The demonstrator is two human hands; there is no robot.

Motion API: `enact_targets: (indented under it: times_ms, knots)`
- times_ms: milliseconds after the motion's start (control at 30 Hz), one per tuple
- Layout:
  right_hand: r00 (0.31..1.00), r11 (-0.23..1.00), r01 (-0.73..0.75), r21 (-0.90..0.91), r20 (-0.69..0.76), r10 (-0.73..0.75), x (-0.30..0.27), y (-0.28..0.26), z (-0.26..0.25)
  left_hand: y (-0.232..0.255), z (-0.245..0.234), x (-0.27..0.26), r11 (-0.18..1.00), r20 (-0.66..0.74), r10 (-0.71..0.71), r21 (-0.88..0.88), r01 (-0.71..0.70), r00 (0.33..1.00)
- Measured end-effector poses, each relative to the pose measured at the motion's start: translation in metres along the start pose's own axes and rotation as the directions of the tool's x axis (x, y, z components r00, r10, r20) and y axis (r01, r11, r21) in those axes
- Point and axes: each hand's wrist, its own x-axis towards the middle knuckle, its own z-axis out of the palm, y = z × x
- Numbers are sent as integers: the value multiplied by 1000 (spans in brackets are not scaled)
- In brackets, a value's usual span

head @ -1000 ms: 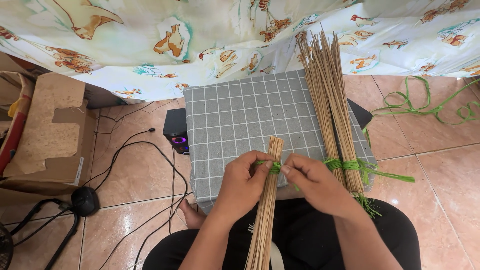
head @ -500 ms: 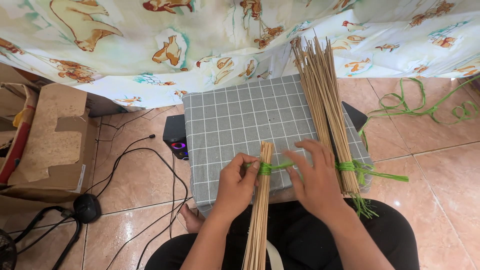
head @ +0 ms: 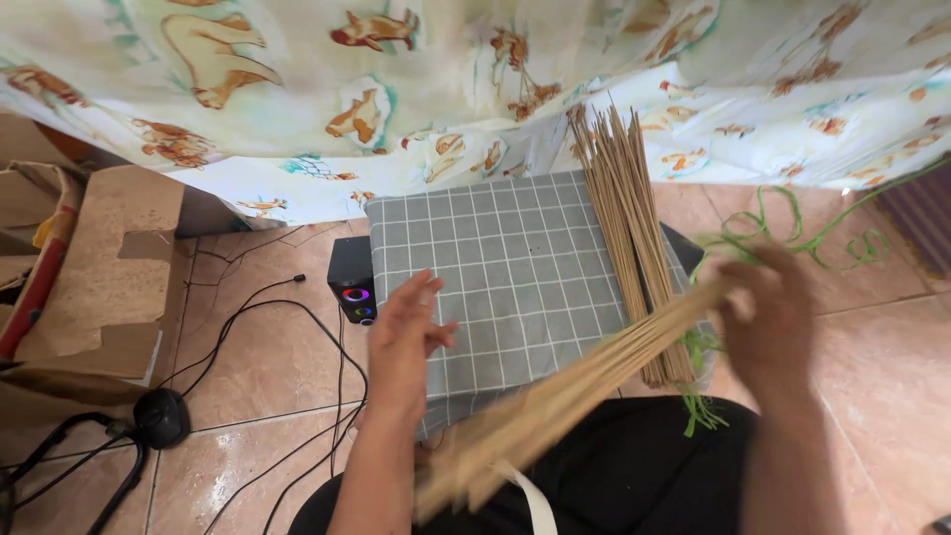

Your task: Bundling and tying thin wooden sticks together using green plastic string while sitting on the floor.

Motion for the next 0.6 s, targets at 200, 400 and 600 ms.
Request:
enact_targets:
  times_ms: [200, 400, 600]
  knots:
    - [913, 852, -245, -464, 186, 364, -58, 25, -63, 23, -4, -3, 987, -276, 28, -144, -70, 961]
    - [705, 820, -524, -230, 424, 569, -77, -48, -66, -25, -1, 4, 991, -143, 127, 53, -121, 982]
    - [710, 587, -692, 421, 548, 443, -53, -109, -35, -33, 16, -31, 897, 51, 219, 383, -221, 974]
